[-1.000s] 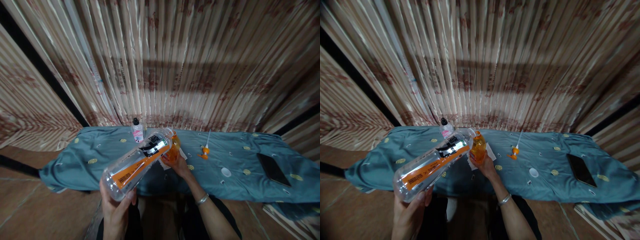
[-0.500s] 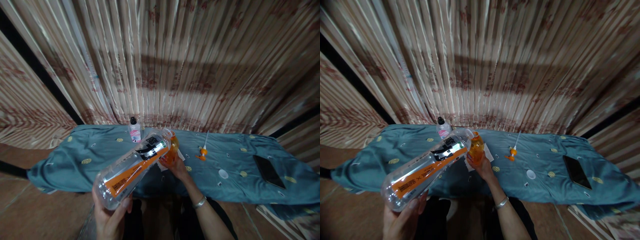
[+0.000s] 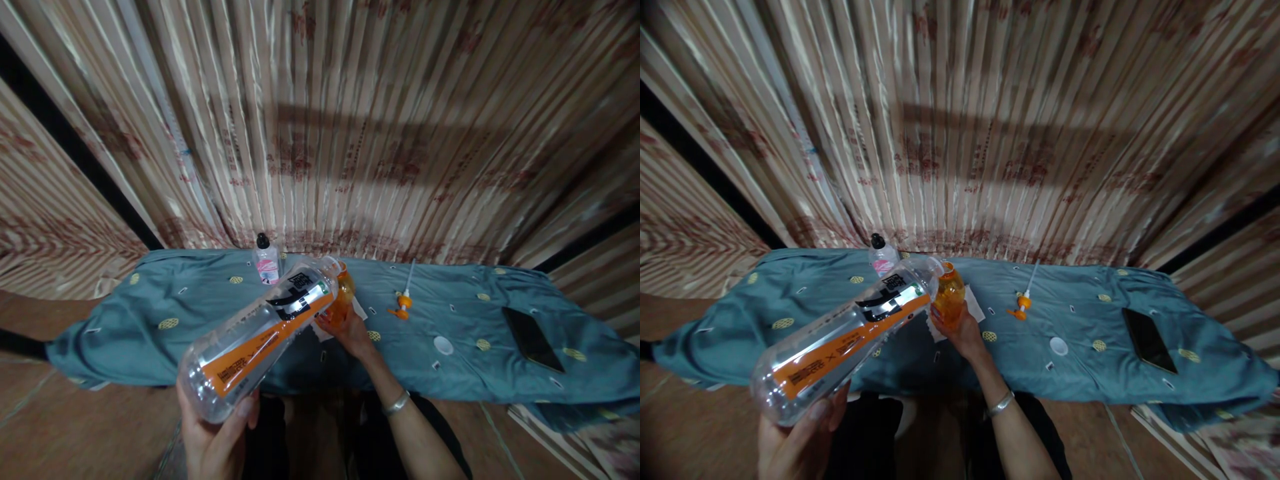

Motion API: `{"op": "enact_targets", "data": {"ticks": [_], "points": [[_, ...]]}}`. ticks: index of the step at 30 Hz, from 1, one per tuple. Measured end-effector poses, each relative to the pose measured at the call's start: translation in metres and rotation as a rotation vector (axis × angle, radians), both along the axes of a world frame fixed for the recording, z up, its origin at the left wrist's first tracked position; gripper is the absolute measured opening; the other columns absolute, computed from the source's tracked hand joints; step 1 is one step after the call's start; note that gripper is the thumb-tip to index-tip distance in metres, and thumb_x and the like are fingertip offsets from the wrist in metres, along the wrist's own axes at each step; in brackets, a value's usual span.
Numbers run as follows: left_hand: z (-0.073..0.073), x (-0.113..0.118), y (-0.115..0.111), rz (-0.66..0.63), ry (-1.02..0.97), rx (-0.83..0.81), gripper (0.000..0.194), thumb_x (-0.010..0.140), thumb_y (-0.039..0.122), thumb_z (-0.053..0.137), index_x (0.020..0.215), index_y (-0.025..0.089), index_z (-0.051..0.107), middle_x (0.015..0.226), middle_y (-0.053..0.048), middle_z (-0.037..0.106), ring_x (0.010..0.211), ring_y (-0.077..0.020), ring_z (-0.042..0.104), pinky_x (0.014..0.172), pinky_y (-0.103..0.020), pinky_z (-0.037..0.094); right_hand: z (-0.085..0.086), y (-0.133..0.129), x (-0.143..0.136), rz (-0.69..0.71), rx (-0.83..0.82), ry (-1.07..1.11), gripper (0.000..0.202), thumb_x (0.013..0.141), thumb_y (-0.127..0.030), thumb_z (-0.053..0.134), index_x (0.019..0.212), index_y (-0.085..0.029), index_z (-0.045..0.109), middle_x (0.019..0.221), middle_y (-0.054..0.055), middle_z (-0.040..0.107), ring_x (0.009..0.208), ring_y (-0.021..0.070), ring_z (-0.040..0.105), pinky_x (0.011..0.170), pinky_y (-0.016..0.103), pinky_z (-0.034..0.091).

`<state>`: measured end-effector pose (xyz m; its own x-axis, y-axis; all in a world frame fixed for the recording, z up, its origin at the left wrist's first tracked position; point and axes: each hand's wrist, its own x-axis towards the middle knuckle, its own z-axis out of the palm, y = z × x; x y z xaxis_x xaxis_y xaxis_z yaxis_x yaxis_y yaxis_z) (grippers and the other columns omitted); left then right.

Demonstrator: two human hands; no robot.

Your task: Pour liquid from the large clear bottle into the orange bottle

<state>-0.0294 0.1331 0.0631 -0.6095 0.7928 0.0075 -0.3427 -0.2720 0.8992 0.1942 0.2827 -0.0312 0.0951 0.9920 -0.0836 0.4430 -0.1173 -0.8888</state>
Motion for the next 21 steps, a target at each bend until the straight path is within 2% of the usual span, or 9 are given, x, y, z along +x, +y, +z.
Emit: {"op": "enact_targets", "data": {"ticks": [4, 8, 15, 21], "points": [[-0.0013, 0.0001, 0.0002, 0.023, -0.019, -0.002, 0.097, 0.061, 0.041, 0.119, 0.147, 0.025, 0.078, 0.102, -0.001, 0.078, 0.064, -0.0129, 0.064, 0.045, -0.020, 0.047, -0.0016, 0.0005, 0.0000, 0.010, -0.004, 0.022, 0.073, 0.084, -0.049, 0.099, 0.143, -0.024, 0.066, 0.129, 0.015, 0.089, 0.128, 0.0443, 0.087, 0.115, 0.061, 0.070], [-0.0019, 0.0001, -0.0008, 0.028, -0.017, -0.006, 0.100, 0.063, 0.039, 0.119, 0.152, 0.025, 0.076, 0.105, -0.002, 0.080, 0.062, -0.0130, 0.064, 0.045, -0.022, 0.050, -0.0025, 0.0018, -0.0006, -0.006, -0.009, 0.015, 0.077, 0.082, -0.049, 0.101, 0.145, -0.023, 0.065, 0.130, 0.016, 0.089, 0.131, 0.0451, 0.086, 0.116, 0.062, 0.069], [0.0027, -0.0026, 0.0002, -0.008, -0.018, 0.022, 0.089, 0.065, 0.034, 0.117, 0.144, 0.022, 0.079, 0.102, -0.003, 0.081, 0.061, -0.0129, 0.066, 0.045, -0.020, 0.048, -0.0037, 0.0025, -0.0015, -0.016, -0.003, 0.036, 0.081, 0.081, -0.048, 0.101, 0.149, -0.024, 0.065, 0.130, 0.015, 0.090, 0.131, 0.0458, 0.086, 0.116, 0.063, 0.069], [0.0026, -0.0021, 0.0013, 0.006, 0.005, 0.018, 0.086, 0.063, 0.040, 0.119, 0.137, 0.024, 0.079, 0.102, -0.002, 0.080, 0.063, -0.0130, 0.065, 0.045, -0.020, 0.048, -0.0004, 0.0023, -0.0012, -0.017, -0.001, 0.016, 0.076, 0.082, -0.047, 0.101, 0.146, -0.023, 0.067, 0.124, 0.015, 0.091, 0.128, 0.0466, 0.087, 0.115, 0.067, 0.068]]}}
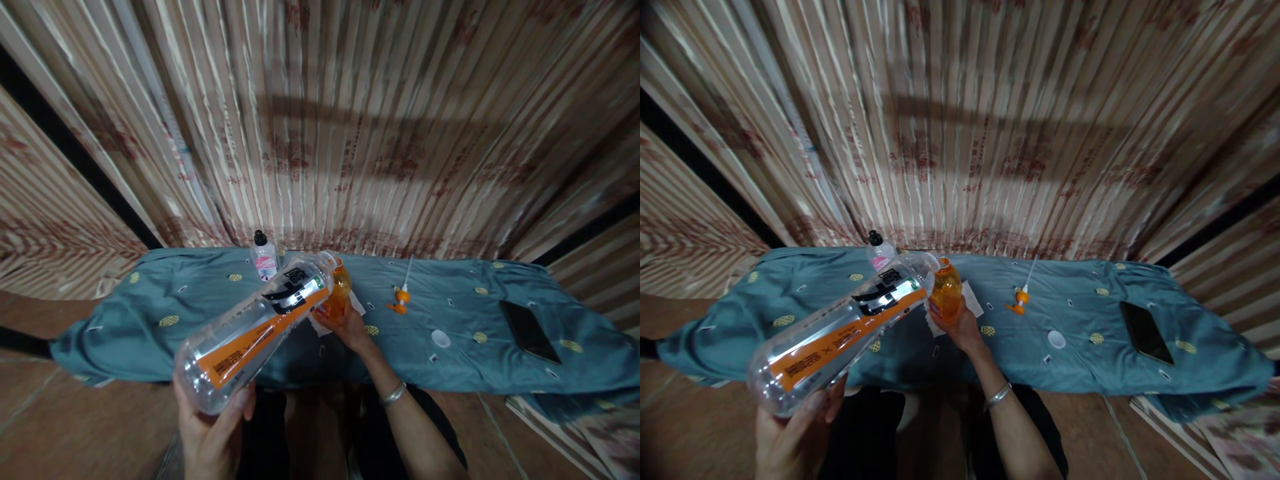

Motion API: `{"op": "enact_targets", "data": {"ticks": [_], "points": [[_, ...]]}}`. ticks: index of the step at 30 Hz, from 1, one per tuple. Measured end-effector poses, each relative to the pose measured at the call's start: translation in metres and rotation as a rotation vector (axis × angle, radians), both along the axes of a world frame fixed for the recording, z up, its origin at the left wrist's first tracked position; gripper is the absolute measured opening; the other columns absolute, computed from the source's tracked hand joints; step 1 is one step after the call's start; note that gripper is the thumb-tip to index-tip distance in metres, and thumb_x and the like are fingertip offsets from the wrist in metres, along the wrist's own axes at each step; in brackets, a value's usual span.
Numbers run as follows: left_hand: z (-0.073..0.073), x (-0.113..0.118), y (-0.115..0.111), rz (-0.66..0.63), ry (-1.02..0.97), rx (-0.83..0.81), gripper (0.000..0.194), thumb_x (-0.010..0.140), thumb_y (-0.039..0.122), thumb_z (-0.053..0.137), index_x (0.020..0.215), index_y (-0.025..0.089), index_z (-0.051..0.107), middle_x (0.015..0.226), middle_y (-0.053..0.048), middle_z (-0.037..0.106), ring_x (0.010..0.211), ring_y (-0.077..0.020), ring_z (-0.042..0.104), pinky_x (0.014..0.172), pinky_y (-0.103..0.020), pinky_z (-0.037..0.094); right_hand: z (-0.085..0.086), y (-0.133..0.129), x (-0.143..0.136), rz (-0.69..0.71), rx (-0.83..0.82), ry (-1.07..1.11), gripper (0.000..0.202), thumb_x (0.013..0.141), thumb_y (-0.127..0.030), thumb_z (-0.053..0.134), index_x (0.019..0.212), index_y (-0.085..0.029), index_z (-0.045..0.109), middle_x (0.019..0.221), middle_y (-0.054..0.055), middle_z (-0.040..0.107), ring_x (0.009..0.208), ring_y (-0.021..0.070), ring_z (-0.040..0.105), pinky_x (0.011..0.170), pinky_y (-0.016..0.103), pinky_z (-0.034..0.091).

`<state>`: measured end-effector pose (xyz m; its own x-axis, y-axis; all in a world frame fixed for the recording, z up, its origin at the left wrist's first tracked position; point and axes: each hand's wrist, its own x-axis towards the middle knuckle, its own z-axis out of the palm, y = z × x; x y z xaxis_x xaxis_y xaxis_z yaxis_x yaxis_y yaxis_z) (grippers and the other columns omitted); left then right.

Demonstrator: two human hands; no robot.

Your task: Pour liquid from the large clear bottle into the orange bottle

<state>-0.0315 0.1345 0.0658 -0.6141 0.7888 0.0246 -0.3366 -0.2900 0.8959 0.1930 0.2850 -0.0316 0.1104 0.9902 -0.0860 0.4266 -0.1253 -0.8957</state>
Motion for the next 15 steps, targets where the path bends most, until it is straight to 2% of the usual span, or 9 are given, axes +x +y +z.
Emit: {"op": "enact_targets", "data": {"ticks": [6, 15], "points": [[-0.0010, -0.0006, 0.0009, -0.001, -0.002, 0.021, 0.090, 0.061, 0.041, 0.120, 0.139, 0.023, 0.079, 0.101, -0.001, 0.080, 0.062, -0.0116, 0.064, 0.044, -0.019, 0.046, 0.0047, -0.0003, -0.0003, 0.000, -0.022, 0.007, 0.080, 0.082, -0.049, 0.102, 0.149, -0.022, 0.067, 0.124, 0.014, 0.091, 0.129, 0.0448, 0.087, 0.114, 0.060, 0.069], [0.0008, -0.0008, 0.0030, -0.014, -0.003, 0.026, 0.093, 0.064, 0.039, 0.120, 0.145, 0.026, 0.076, 0.102, 0.000, 0.078, 0.063, -0.0109, 0.063, 0.046, -0.019, 0.047, 0.0060, 0.0011, -0.0004, 0.014, -0.048, 0.002, 0.078, 0.083, -0.046, 0.101, 0.148, -0.022, 0.066, 0.127, 0.017, 0.090, 0.135, 0.0475, 0.084, 0.117, 0.063, 0.066]]}}
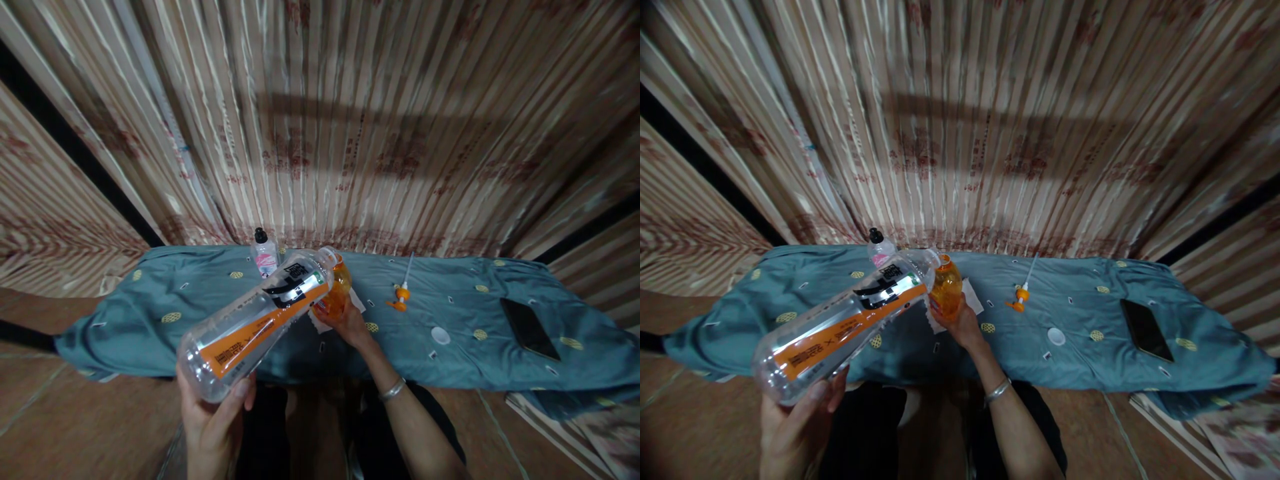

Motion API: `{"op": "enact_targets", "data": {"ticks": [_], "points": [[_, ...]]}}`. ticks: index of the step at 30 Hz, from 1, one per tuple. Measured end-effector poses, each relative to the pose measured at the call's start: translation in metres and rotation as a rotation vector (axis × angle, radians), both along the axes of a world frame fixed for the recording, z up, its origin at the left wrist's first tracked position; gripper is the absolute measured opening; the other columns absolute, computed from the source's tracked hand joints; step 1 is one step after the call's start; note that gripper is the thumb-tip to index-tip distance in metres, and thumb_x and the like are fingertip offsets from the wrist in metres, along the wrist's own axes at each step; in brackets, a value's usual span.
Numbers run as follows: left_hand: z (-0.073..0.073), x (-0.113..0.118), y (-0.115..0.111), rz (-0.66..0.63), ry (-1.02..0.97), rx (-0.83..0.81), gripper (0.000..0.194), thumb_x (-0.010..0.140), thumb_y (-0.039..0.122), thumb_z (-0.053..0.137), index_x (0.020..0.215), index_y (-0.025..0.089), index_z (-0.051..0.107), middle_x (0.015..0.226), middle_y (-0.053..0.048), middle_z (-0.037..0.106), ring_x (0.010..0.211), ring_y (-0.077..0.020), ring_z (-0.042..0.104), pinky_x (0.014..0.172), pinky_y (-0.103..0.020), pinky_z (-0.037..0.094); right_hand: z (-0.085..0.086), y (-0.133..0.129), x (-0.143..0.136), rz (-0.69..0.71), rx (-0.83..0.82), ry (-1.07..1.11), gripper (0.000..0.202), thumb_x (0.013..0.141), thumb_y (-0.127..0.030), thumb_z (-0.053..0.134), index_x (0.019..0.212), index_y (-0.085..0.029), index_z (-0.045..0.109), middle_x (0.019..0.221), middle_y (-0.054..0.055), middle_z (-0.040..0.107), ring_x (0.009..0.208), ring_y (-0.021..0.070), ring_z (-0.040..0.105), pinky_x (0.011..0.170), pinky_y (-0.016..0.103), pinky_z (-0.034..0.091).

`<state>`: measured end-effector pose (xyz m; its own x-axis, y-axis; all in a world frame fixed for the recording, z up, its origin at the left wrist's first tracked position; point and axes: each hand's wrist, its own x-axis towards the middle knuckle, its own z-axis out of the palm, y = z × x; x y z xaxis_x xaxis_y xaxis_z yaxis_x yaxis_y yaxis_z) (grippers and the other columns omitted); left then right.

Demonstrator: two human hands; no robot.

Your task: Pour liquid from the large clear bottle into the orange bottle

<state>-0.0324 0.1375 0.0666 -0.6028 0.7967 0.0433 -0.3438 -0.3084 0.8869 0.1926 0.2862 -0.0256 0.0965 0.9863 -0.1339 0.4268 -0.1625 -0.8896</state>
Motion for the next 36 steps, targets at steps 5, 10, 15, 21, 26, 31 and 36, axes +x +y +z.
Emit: {"op": "enact_targets", "data": {"ticks": [5, 10, 15, 21, 26, 31, 36], "points": [[0.0018, 0.0001, 0.0010, -0.005, 0.011, 0.004, 0.093, 0.065, 0.038, 0.118, 0.147, 0.027, 0.075, 0.101, 0.000, 0.077, 0.063, -0.0101, 0.060, 0.047, -0.018, 0.046, -0.0036, 0.0007, 0.0014, 0.009, 0.012, 0.055, 0.076, 0.082, -0.047, 0.102, 0.146, -0.027, 0.067, 0.129, 0.014, 0.090, 0.139, 0.0473, 0.083, 0.119, 0.064, 0.065], [0.0045, 0.0009, 0.0005, 0.010, 0.007, -0.023, 0.107, 0.060, 0.038, 0.119, 0.155, 0.027, 0.070, 0.101, 0.000, 0.079, 0.063, -0.0113, 0.063, 0.045, -0.017, 0.044, -0.0044, 0.0005, 0.0013, 0.011, 0.012, 0.072, 0.079, 0.082, -0.050, 0.101, 0.147, -0.023, 0.065, 0.133, 0.017, 0.088, 0.142, 0.0492, 0.081, 0.124, 0.067, 0.062], [0.0042, 0.0014, 0.0010, -0.014, 0.012, 0.006, 0.103, 0.067, 0.036, 0.116, 0.157, 0.027, 0.069, 0.096, 0.000, 0.077, 0.059, -0.0114, 0.061, 0.045, -0.019, 0.043, -0.0021, -0.0005, 0.0003, -0.010, -0.003, 0.082, 0.079, 0.082, -0.046, 0.102, 0.148, -0.025, 0.066, 0.136, 0.017, 0.088, 0.144, 0.0490, 0.081, 0.126, 0.067, 0.060], [0.0037, 0.0005, 0.0015, -0.014, 0.018, 0.007, 0.102, 0.068, 0.038, 0.116, 0.157, 0.026, 0.069, 0.099, -0.002, 0.078, 0.061, -0.0119, 0.063, 0.046, -0.019, 0.045, 0.0007, -0.0010, -0.0002, -0.013, -0.006, 0.002, 0.076, 0.084, -0.041, 0.101, 0.150, -0.025, 0.065, 0.136, 0.016, 0.089, 0.145, 0.0475, 0.081, 0.125, 0.068, 0.063], [0.0066, 0.0006, 0.0015, -0.037, 0.025, 0.014, 0.099, 0.069, 0.039, 0.116, 0.156, 0.025, 0.072, 0.094, 0.000, 0.077, 0.058, -0.0115, 0.062, 0.046, -0.020, 0.047, 0.0003, -0.0014, -0.0012, -0.027, 0.023, -0.023, 0.074, 0.083, -0.040, 0.101, 0.148, -0.025, 0.068, 0.128, 0.016, 0.091, 0.135, 0.0465, 0.085, 0.118, 0.066, 0.068], [0.0092, 0.0016, 0.0011, -0.042, 0.010, 0.022, 0.094, 0.068, 0.039, 0.118, 0.151, 0.025, 0.077, 0.099, -0.001, 0.077, 0.060, -0.0093, 0.062, 0.047, -0.018, 0.048, -0.0014, -0.0011, -0.0001, -0.022, 0.028, -0.003, 0.078, 0.082, -0.045, 0.101, 0.150, -0.023, 0.069, 0.126, 0.016, 0.090, 0.135, 0.0498, 0.085, 0.115, 0.068, 0.069], [0.0081, 0.0008, 0.0011, -0.036, 0.035, 0.007, 0.097, 0.067, 0.042, 0.118, 0.151, 0.026, 0.074, 0.101, -0.001, 0.075, 0.061, -0.0105, 0.061, 0.047, -0.020, 0.047, -0.0035, -0.0004, 0.0007, -0.014, 0.008, 0.015, 0.084, 0.084, -0.046, 0.100, 0.157, -0.023, 0.064, 0.131, 0.016, 0.089, 0.137, 0.0484, 0.084, 0.118, 0.066, 0.066]]}}
